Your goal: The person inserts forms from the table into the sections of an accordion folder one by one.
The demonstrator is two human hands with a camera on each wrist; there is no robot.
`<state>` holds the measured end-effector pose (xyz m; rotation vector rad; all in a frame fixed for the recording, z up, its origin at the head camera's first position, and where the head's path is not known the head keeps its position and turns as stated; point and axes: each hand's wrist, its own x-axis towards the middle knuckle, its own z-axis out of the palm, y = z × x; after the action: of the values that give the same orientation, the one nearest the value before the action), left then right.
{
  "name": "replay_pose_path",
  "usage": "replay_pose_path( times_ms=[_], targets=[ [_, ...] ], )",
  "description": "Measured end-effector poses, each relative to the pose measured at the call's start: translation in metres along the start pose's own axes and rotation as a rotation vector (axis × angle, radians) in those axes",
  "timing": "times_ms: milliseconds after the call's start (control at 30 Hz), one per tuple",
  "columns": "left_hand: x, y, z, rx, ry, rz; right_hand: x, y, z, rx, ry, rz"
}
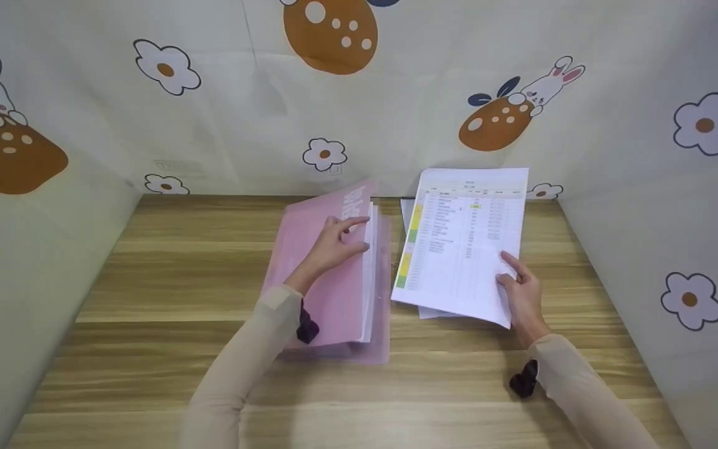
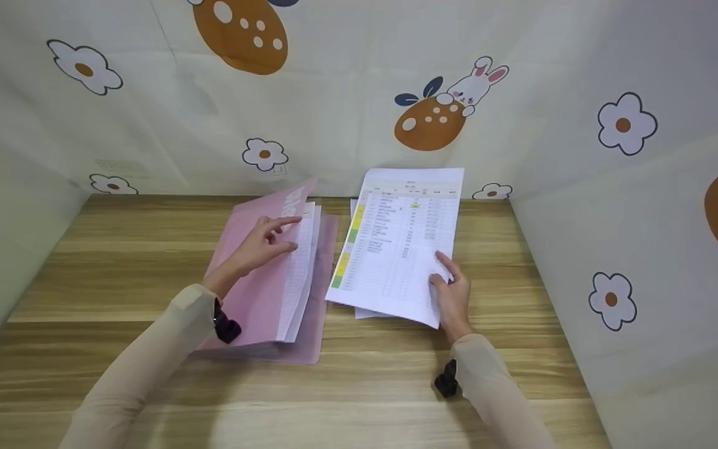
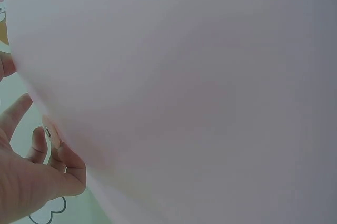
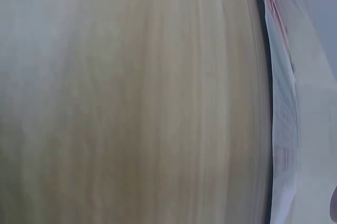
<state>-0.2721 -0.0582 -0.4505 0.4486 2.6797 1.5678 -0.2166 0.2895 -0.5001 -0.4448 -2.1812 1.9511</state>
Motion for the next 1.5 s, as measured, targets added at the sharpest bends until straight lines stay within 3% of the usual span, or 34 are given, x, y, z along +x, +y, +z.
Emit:
replay_pose_path(
  times_ms=[200,767,1033,1500],
  targets=[
    [0.0,0.0,0.0,0.0,-0.001,-0.006,-0.004,0.005,0.011,0.01,0.058,-0.046],
    [0.0,0.002,0.0,-0.017,-0.003,-0.026,-0.017,0.011,0.022,0.016,0.106,-0.078],
    [0.002,0.001,0.001,0.002,0.0,-0.035,-0.022,0.014,0.024,-0.016,0.102,-0.145],
    [0.002,0.002,0.001,0.007,-0.015,-0.081,-0.027,0.015,0.042,0.041,0.046,-0.064]
  ],
)
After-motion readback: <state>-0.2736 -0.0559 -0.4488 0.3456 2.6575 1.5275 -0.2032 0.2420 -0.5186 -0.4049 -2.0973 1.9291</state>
